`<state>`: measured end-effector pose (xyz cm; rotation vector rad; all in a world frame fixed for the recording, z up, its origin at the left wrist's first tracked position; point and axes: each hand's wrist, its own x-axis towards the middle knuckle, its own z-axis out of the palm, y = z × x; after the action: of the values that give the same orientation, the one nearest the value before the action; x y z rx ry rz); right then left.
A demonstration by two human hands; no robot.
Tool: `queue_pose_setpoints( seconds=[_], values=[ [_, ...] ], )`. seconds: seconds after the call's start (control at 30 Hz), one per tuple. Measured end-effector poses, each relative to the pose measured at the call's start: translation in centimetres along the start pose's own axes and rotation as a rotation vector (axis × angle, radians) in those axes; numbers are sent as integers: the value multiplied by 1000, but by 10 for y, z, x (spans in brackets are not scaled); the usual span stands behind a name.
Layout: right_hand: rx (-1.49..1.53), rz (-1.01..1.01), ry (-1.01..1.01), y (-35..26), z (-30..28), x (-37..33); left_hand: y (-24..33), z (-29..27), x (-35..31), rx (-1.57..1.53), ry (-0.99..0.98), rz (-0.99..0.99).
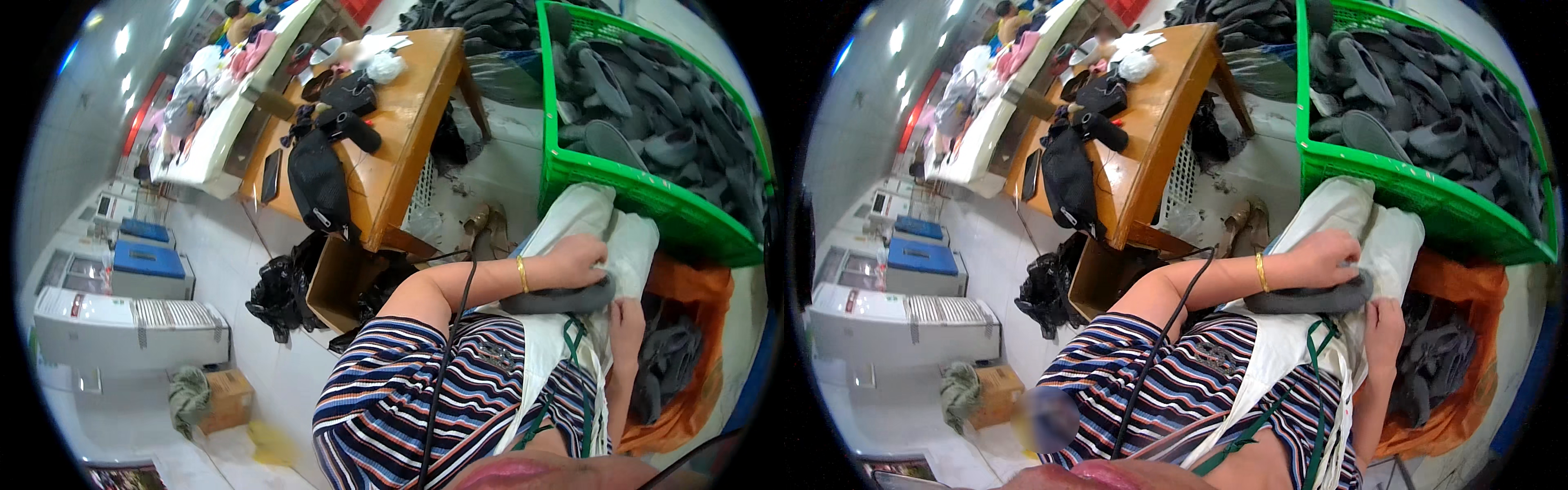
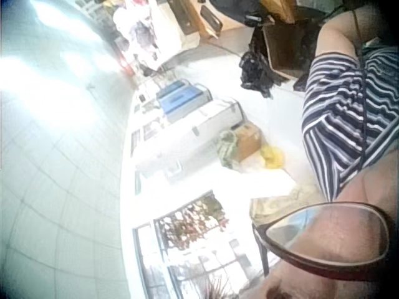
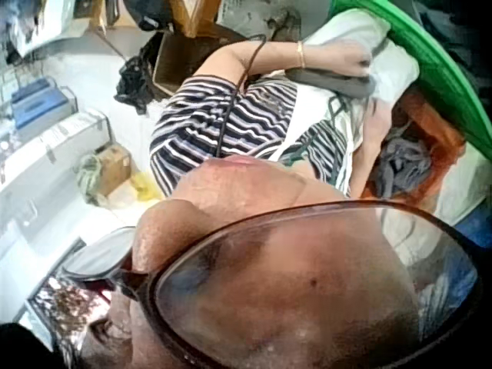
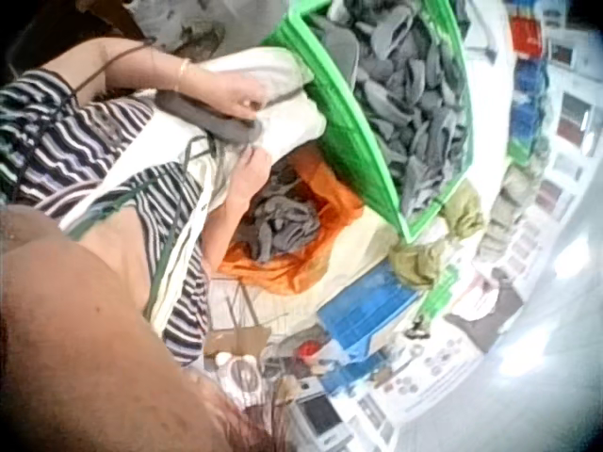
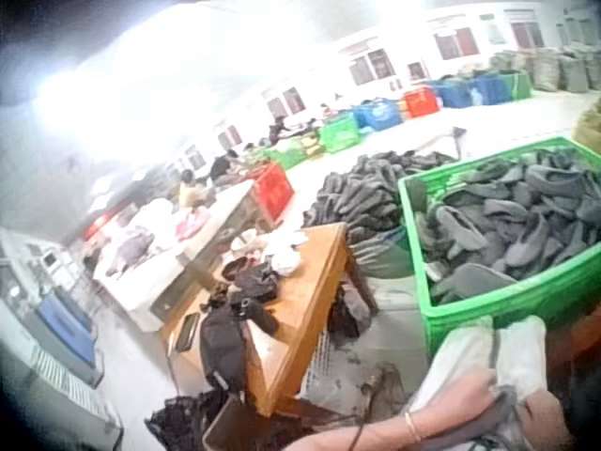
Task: The person sits on the floor and sews a grey slipper using a needle and thread. They hold the slipper on their lap, pull the thread through the fabric, and adjust the slipper's position to continue stitching.
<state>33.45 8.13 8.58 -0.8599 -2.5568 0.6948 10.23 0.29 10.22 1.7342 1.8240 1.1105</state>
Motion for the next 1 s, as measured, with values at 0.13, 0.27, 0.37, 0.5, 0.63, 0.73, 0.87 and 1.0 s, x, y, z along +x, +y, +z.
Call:
queue_pose_setpoints(
  seconds=[0.13, 0.27, 0.37, 0.5, 0.63, 0.73, 0.87, 1.0],
  values=[
    [168, 105, 11, -22, -11, -7, 22, 5, -3, -29, -231, -140],
    [290, 104, 73, -50, -5, -15, 31, 1, 4, -213, -497, -437],
    [274, 18, 69, -50, 9, -18, 20, 13, 6, -241, -535, -431],
    [280, -64, 144, -37, 12, -13, 4, 18, 2, -569, -477, -614],
    [562, 235, 71, -32, 1, -4, -20, 34, -6, -1118, -354, -822],
    [657, 284, 66, -39, -4, 9, -23, 33, -6, -1311, -363, -932],
    [737, 291, -23, -30, 3, 17, -28, 33, -5, -1242, -351, -910],
    [610, 208, -84, -33, -2, 27, -22, 20, -5, -968, -341, -813]
  ],
)
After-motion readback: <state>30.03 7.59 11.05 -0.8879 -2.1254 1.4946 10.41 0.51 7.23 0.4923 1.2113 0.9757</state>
